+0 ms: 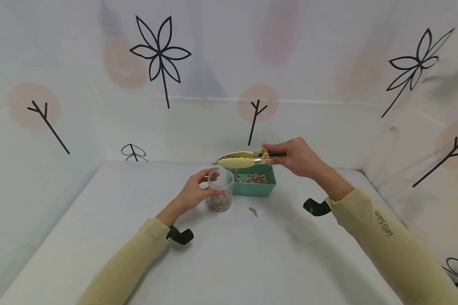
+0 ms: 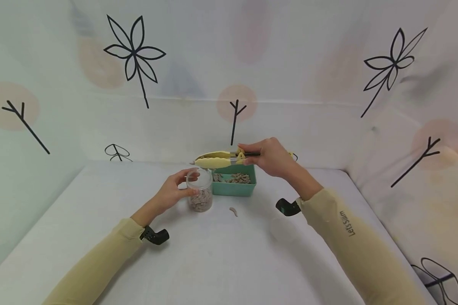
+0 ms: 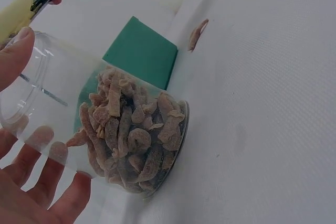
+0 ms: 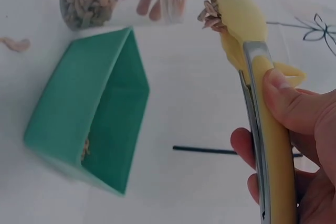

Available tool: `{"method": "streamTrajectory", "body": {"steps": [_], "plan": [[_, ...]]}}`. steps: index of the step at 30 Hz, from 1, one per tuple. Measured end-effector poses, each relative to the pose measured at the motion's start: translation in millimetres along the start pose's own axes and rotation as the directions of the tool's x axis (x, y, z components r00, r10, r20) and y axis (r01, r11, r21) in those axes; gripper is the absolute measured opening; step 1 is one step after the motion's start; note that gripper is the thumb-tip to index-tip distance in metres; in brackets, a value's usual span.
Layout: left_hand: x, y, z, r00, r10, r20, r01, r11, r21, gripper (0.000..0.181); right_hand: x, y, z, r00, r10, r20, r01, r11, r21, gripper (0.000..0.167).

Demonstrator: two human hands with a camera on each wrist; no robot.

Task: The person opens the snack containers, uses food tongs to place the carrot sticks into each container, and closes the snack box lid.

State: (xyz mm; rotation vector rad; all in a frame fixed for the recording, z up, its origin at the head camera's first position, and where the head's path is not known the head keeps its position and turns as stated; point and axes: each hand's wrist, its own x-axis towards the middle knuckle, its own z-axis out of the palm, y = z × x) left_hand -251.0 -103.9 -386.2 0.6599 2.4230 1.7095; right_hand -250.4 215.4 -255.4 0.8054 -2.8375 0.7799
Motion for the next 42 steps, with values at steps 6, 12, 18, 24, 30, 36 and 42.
{"method": "streamTrajectory", "body": {"steps": [6, 12, 18, 24, 30, 36, 42], "plan": [[1.5, -6.6, 1.0, 1.000, -0.008, -0.003, 0.008, 1.000, -0.008, 0.073, 2.6, -5.5, 8.4, 0.998, -0.051, 0.045, 0.051, 0.999, -0.005, 0.050], [2.6, -5.9, 1.3, 0.999, -0.033, -0.008, 0.033, 0.999, -0.012, 0.075, 5.8, -8.1, 10.9, 0.994, -0.085, 0.073, 0.090, 0.994, -0.060, 0.050], [3.4, -5.7, 1.1, 0.999, -0.032, -0.010, 0.032, 0.999, -0.010, 0.074, 6.9, -10.8, 10.5, 0.993, -0.072, 0.093, 0.079, 0.995, -0.067, 0.049], [2.8, -5.1, 0.4, 1.000, -0.004, -0.008, 0.003, 1.000, -0.011, 0.070, 9.2, -16.7, 10.5, 0.990, -0.065, 0.127, 0.080, 0.990, -0.114, 0.049], [3.0, -4.9, -0.5, 1.000, -0.001, -0.012, 0.001, 1.000, -0.008, 0.068, 15.5, -32.5, 7.1, 0.983, -0.075, 0.168, 0.112, 0.969, -0.220, 0.049], [2.0, -5.3, -1.0, 1.000, -0.003, -0.010, 0.003, 1.000, 0.001, 0.071, 20.6, -43.6, 5.9, 0.979, -0.037, 0.202, 0.099, 0.946, -0.308, 0.050], [0.8, -3.6, -0.7, 1.000, -0.025, -0.004, 0.025, 1.000, -0.001, 0.071, 18.0, -42.2, 5.3, 0.977, -0.036, 0.209, 0.096, 0.954, -0.286, 0.052]]}}
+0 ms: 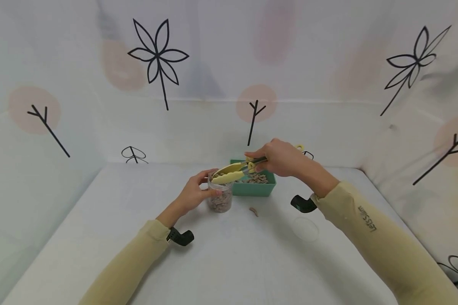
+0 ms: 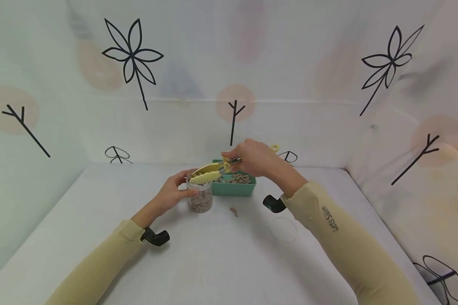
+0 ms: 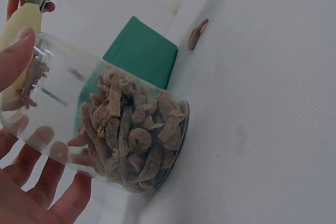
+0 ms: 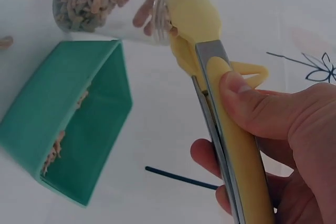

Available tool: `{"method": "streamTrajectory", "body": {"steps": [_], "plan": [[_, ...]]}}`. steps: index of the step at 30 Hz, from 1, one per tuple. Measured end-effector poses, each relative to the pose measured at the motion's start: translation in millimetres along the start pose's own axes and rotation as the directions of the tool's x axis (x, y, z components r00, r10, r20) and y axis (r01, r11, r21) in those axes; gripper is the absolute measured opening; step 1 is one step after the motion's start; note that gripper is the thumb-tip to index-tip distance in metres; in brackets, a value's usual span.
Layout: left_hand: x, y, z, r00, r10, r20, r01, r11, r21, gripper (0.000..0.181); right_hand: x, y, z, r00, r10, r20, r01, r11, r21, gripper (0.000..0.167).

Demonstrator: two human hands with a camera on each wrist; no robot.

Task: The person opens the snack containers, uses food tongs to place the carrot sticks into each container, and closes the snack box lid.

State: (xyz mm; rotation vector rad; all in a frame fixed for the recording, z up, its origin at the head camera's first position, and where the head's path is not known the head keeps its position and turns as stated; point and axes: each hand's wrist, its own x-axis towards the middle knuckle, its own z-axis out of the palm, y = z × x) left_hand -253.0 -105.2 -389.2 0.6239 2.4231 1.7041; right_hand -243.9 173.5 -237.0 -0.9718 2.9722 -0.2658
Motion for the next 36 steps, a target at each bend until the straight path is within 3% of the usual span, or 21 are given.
{"method": "streamTrajectory", "body": {"steps": [14, 22, 27, 31, 36], "plan": [[0.5, -2.2, -0.8, 1.000, -0.003, -0.001, 0.003, 1.000, -0.004, 0.076, -3.7, 11.4, -0.8, 1.000, 0.002, -0.013, -0.001, 0.999, 0.050, 0.057], [0.9, -5.0, -0.1, 0.999, 0.036, -0.006, -0.036, 0.999, -0.013, 0.068, -13.5, 47.1, 6.5, 0.996, 0.074, -0.040, -0.066, 0.983, 0.171, 0.056], [0.4, -6.2, -0.2, 0.999, 0.041, 0.001, -0.041, 0.999, -0.021, 0.068, -21.4, 71.8, 16.3, 0.989, 0.142, -0.033, -0.133, 0.972, 0.196, 0.058], [0.4, -6.3, -0.4, 0.999, 0.052, 0.007, -0.052, 0.998, -0.028, 0.068, -25.0, 85.3, 21.2, 0.981, 0.194, -0.012, -0.189, 0.969, 0.159, 0.058], [0.9, -4.9, -0.8, 0.998, 0.056, 0.005, -0.056, 0.998, -0.021, 0.067, -24.1, 90.2, 18.9, 0.972, 0.232, 0.027, -0.233, 0.972, 0.033, 0.057]]}}
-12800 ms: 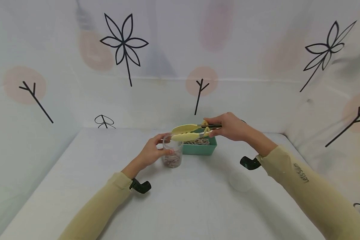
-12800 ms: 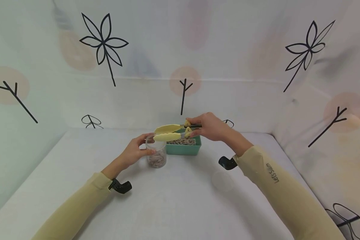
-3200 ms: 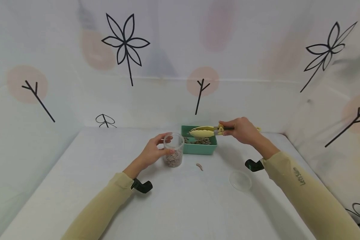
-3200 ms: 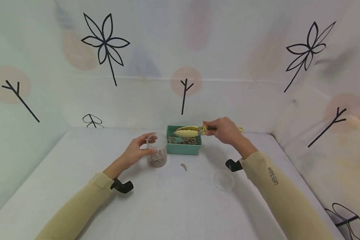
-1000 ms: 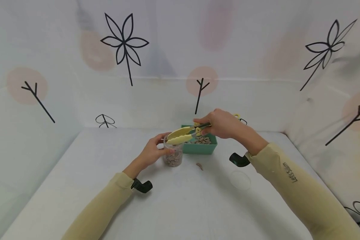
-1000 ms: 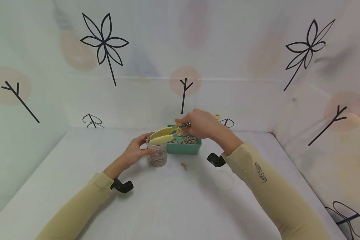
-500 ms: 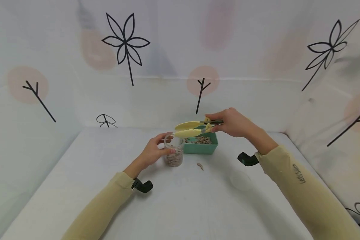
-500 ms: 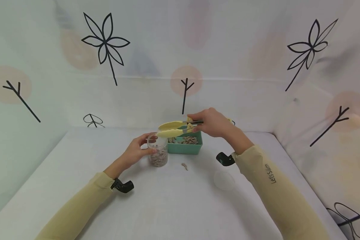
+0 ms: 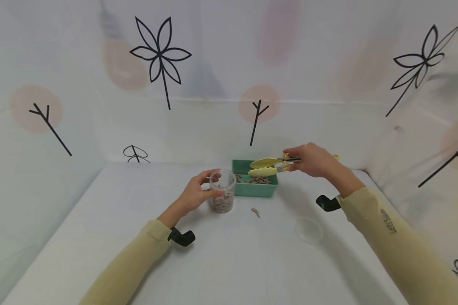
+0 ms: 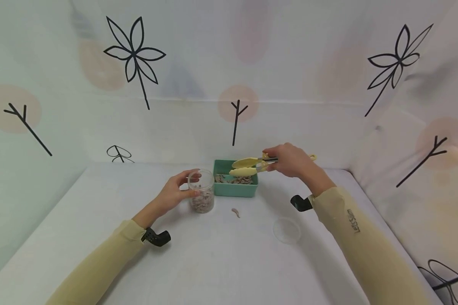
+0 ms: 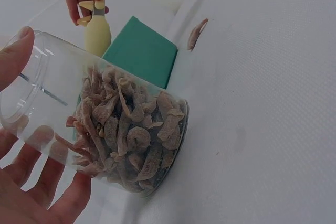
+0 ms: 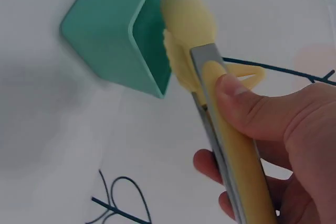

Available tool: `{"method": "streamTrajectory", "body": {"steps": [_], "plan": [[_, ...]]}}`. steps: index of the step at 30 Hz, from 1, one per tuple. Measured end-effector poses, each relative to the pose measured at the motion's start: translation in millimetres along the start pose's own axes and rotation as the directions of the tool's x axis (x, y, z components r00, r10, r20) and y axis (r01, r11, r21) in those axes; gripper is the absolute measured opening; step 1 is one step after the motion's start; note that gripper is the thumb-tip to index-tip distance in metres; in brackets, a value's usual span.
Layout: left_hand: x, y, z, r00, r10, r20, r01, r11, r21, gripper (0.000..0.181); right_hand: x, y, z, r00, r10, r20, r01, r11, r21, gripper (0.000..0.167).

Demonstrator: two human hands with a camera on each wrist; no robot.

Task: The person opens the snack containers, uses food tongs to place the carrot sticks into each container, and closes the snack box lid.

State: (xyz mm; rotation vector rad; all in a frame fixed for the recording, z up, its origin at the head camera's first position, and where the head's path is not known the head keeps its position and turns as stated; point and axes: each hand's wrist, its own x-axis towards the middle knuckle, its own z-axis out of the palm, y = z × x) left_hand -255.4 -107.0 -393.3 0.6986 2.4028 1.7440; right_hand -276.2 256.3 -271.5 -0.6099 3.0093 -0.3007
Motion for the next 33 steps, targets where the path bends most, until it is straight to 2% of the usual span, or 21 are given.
{"method": "streamTrajectory", "body": {"steps": [6, 11, 14, 17, 23, 29, 33], "plan": [[-0.2, -1.0, -0.4, 1.000, 0.004, 0.002, -0.004, 1.000, 0.006, 0.068, 6.0, -12.9, -7.6, 0.994, 0.043, 0.105, -0.024, 0.984, -0.177, 0.061], [-1.0, -1.3, -0.5, 1.000, 0.002, -0.004, -0.002, 1.000, 0.016, 0.068, 13.4, -37.6, -12.6, 0.984, 0.043, 0.176, 0.016, 0.946, -0.323, 0.061], [-1.0, -1.4, -0.4, 1.000, 0.001, -0.005, -0.001, 1.000, 0.023, 0.067, 18.5, -48.7, -12.2, 0.978, 0.036, 0.204, 0.047, 0.921, -0.386, 0.057], [-0.5, -1.3, -0.5, 1.000, 0.012, 0.000, -0.012, 1.000, 0.023, 0.067, 22.2, -53.8, -10.1, 0.973, 0.048, 0.225, 0.048, 0.914, -0.403, 0.054], [-0.3, -2.4, -2.0, 1.000, 0.025, -0.004, -0.025, 1.000, 0.013, 0.067, 25.4, -51.2, -5.1, 0.971, 0.057, 0.234, 0.029, 0.936, -0.350, 0.055], [-0.5, -0.2, -1.4, 1.000, 0.025, -0.013, -0.025, 0.999, 0.021, 0.067, 24.5, -36.2, 7.5, 0.973, 0.039, 0.228, 0.004, 0.983, -0.183, 0.058], [-1.8, 1.0, -0.3, 1.000, 0.028, -0.005, -0.027, 0.999, 0.019, 0.068, 25.6, -26.5, 19.3, 0.979, 0.020, 0.201, 0.002, 0.994, -0.109, 0.062]]}}
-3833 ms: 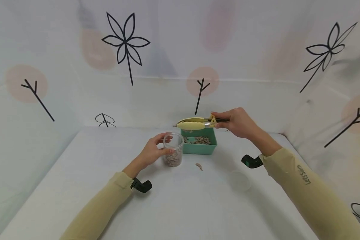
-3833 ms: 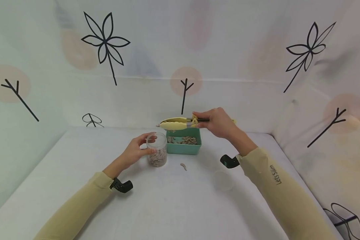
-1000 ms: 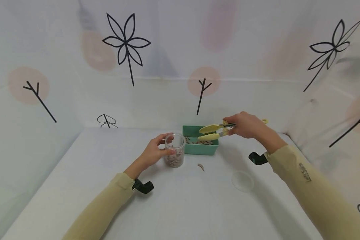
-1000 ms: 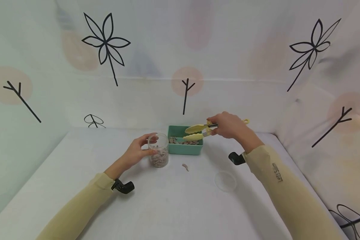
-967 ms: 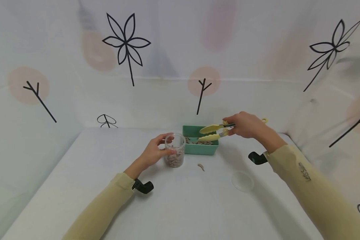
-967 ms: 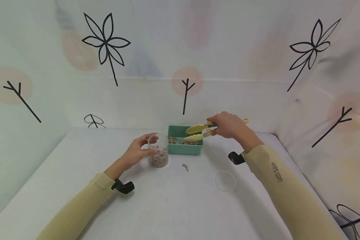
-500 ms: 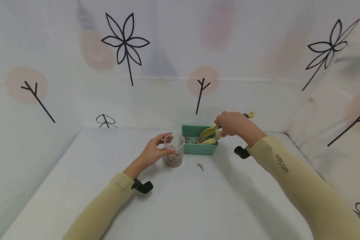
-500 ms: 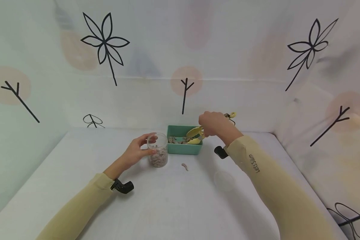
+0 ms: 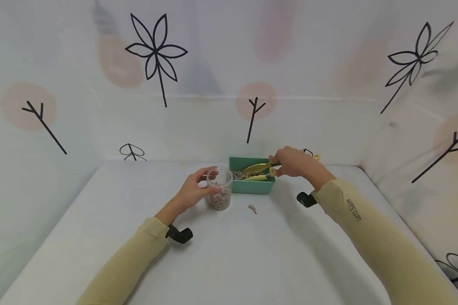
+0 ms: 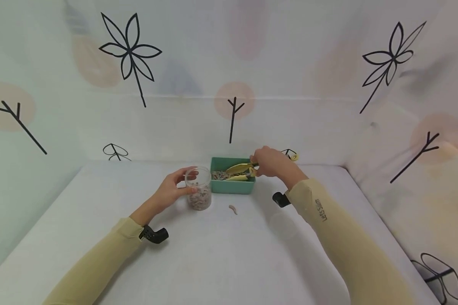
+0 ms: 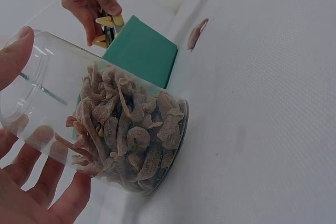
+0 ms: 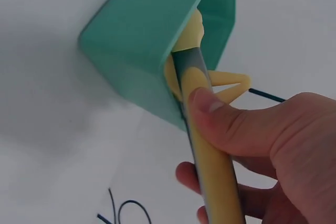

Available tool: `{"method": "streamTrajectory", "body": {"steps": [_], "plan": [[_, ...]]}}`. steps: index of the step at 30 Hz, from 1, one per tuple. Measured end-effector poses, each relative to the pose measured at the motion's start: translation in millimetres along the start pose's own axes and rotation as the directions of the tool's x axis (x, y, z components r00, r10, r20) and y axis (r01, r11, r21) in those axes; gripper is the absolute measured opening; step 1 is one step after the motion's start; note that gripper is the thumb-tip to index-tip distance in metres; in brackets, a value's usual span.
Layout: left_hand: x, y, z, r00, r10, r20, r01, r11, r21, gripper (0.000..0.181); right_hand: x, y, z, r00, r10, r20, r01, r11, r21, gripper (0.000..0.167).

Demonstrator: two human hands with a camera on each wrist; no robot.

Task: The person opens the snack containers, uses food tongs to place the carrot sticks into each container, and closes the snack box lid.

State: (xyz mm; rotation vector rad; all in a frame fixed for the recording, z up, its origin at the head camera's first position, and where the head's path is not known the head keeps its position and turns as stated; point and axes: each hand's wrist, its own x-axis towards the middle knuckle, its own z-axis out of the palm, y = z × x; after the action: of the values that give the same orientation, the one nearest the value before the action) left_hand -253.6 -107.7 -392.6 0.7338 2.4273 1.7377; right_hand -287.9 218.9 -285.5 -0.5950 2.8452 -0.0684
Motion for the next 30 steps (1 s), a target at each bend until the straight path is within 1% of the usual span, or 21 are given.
{"method": "streamTrajectory", "body": {"steps": [6, 10, 13, 14, 17, 20, 21, 24, 30], "plan": [[-0.4, -2.0, -0.6, 1.000, -0.019, -0.011, 0.019, 1.000, 0.000, 0.068, 10.9, 9.4, 10.2, 0.999, -0.010, -0.042, 0.013, 0.997, 0.074, 0.064], [1.7, -2.0, -0.7, 1.000, -0.023, -0.008, 0.023, 1.000, -0.008, 0.069, 13.2, 12.8, 13.7, 0.998, -0.005, -0.057, 0.011, 0.994, 0.106, 0.064], [3.1, -2.6, -0.5, 1.000, -0.009, -0.003, 0.009, 1.000, -0.006, 0.069, 12.5, 15.5, 15.4, 0.998, -0.008, -0.062, 0.015, 0.994, 0.112, 0.066], [2.1, 1.7, -0.3, 1.000, -0.013, 0.001, 0.013, 1.000, -0.007, 0.069, 12.2, 16.5, 16.3, 0.998, -0.008, -0.060, 0.015, 0.993, 0.120, 0.068], [1.9, 2.6, -1.2, 1.000, -0.008, 0.001, 0.008, 1.000, -0.007, 0.069, 14.0, 19.1, 18.1, 0.998, -0.024, -0.056, 0.030, 0.992, 0.119, 0.072], [1.9, 3.5, -1.3, 1.000, -0.019, 0.000, 0.019, 1.000, -0.010, 0.068, 14.8, 20.2, 17.2, 0.998, -0.042, -0.054, 0.048, 0.993, 0.105, 0.073], [3.1, -0.7, -1.1, 1.000, -0.014, 0.000, 0.014, 1.000, -0.010, 0.068, 14.9, 20.3, 16.1, 0.997, -0.050, -0.057, 0.055, 0.994, 0.097, 0.072], [3.6, -1.3, 0.6, 1.000, -0.022, 0.004, 0.022, 1.000, -0.015, 0.067, 14.6, 21.3, 14.2, 0.996, -0.068, -0.057, 0.073, 0.993, 0.098, 0.072], [3.0, -1.0, 1.8, 1.000, -0.025, 0.007, 0.025, 1.000, -0.013, 0.068, 20.9, 21.6, 19.7, 0.998, -0.043, -0.053, 0.050, 0.990, 0.133, 0.073]]}}
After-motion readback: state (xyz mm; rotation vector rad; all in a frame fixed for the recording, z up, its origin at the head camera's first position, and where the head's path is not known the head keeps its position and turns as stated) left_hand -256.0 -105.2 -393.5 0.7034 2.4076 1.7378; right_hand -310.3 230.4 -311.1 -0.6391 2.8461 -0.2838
